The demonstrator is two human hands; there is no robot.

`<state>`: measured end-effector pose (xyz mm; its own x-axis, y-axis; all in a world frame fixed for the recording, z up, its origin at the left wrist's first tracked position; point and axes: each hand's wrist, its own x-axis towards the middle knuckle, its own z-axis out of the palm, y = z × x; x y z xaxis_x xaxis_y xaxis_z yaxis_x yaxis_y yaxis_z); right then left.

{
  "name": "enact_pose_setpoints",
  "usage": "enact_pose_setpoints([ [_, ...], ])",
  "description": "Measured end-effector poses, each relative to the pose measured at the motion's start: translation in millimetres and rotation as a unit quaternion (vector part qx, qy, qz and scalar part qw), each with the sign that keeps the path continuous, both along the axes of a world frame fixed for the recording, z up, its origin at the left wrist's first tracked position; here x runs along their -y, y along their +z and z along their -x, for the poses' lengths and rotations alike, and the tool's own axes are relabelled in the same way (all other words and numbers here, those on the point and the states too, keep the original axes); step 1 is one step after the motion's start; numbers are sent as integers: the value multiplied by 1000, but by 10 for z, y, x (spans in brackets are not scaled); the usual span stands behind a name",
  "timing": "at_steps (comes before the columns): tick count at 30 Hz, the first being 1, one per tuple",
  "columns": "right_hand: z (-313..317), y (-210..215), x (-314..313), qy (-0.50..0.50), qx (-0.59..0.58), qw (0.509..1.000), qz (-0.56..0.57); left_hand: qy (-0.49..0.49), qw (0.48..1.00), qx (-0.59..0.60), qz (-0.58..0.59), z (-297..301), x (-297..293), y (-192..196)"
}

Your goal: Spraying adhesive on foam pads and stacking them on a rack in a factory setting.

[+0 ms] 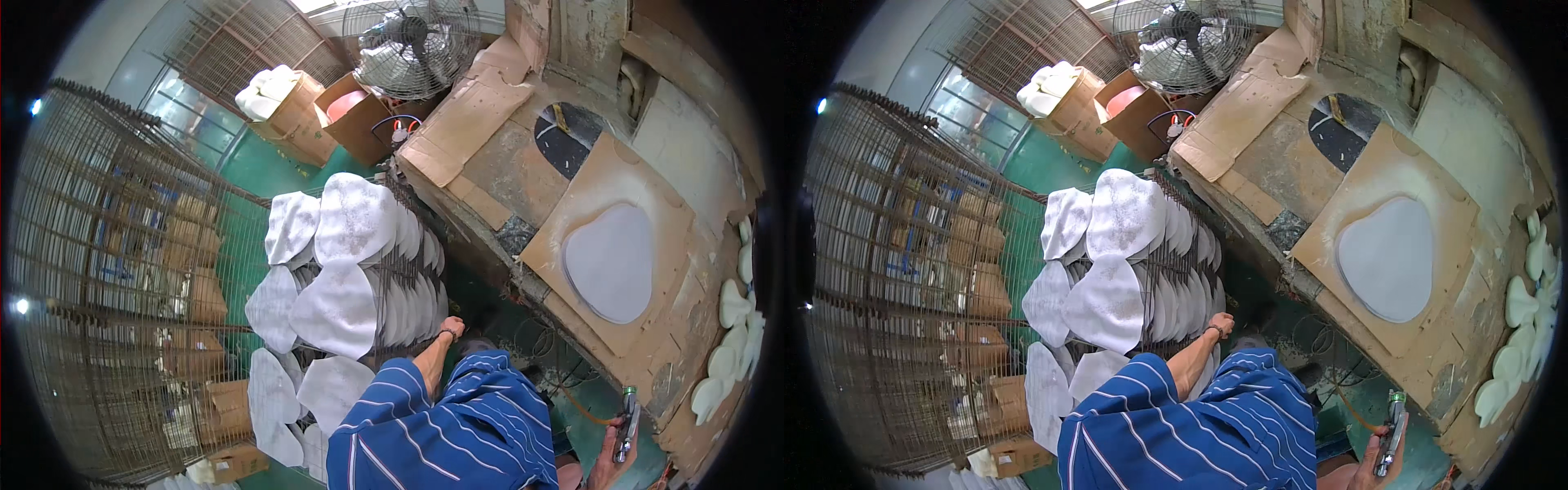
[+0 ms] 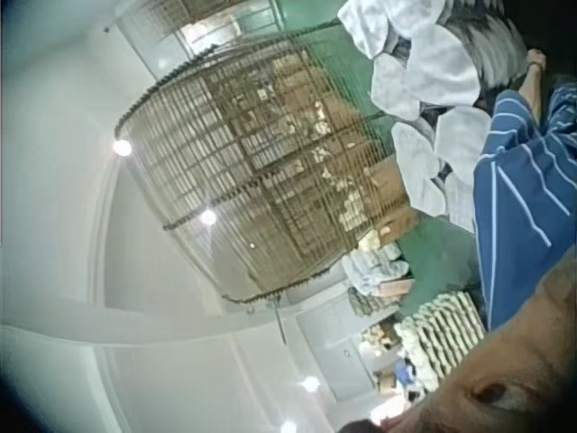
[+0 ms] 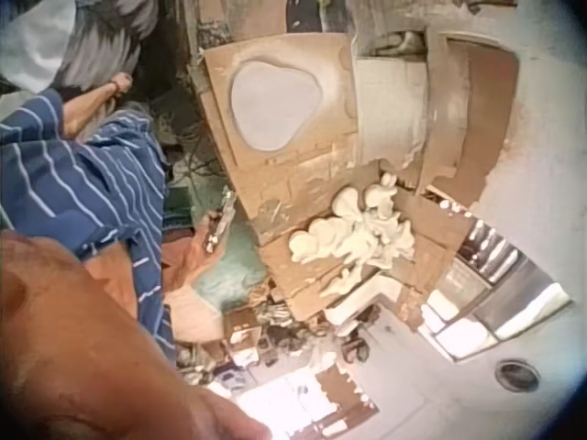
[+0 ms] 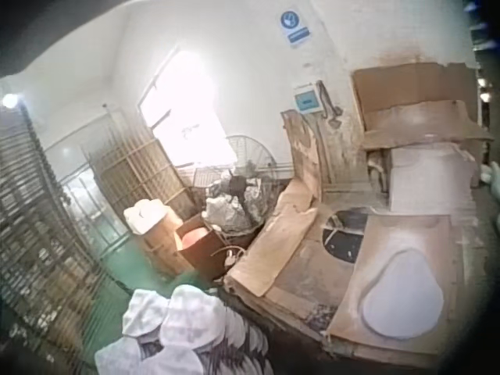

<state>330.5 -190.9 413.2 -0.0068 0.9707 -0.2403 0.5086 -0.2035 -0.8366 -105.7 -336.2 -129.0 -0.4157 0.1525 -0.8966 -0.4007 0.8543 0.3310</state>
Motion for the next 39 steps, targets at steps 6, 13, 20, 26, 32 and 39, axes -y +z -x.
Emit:
enact_pose_setpoints([
  [6,11,-75,-266,101,-40,994,18,-47,994,-70,-62,-383,303,-55],
  [13,-59,-50,-214,22,69,991,-109,99,993,54,-31,-259,400,13],
  [20,-76,77,-186,104,69,985,-116,117,988,65,-80,-69,258,309],
  [26,-106,-95,-193,33,41,990,-130,27,999,3,-24,-81,-65,454],
  [32,-99,6,-164,73,67,983,-157,39,997,8,-71,-149,-314,493],
  [39,-212,-75,-99,46,61,986,-148,18,997,52,-61,-184,-148,350],
])
